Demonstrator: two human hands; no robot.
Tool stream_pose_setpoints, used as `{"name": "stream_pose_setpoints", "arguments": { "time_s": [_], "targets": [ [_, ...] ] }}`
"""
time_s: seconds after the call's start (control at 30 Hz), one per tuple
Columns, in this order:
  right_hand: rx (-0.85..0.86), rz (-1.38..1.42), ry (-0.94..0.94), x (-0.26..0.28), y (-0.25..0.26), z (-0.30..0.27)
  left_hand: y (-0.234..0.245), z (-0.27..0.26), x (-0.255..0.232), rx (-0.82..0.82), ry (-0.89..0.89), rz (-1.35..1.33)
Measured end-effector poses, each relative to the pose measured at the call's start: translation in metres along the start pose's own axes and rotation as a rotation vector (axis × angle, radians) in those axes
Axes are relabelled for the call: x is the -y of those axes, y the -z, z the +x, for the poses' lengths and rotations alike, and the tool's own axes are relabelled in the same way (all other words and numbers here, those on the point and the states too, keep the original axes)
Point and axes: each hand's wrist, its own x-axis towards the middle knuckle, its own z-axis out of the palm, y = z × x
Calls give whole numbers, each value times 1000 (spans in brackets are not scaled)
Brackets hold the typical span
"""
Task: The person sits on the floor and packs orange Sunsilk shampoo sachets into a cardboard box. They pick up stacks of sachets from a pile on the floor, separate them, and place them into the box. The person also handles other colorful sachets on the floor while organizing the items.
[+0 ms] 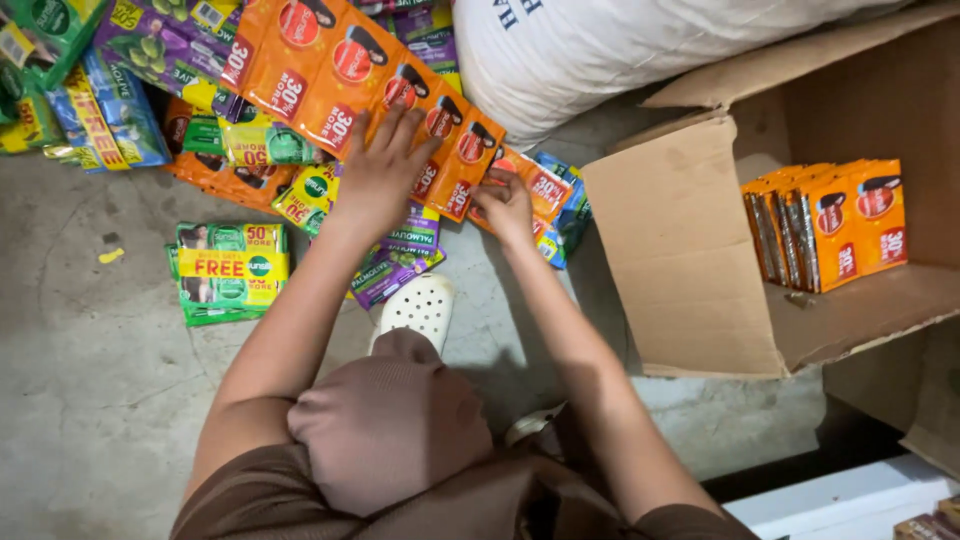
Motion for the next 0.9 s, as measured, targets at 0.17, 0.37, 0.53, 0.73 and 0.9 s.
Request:
{"name": "stream_pose_setpoints", "arguments": {
  "time_s": [0.17, 0.37, 0.53, 0.73, 0.9],
  "targets": [
    [11, 168, -43, 4, -1, 5, 27, 6, 9, 76, -11, -131],
    [266, 592, -208, 57, -12, -26, 41, 10, 23, 93, -38, -347],
    [291, 579, -167, 54, -13, -26, 43, 18, 3, 71, 53, -445],
    [229, 461, -172, 47, -13, -23, 20, 20, -16, 214, 241, -565],
    [221, 448, -152, 32, -10, -19, 19, 22, -20, 230, 248, -643]
  ]
}}
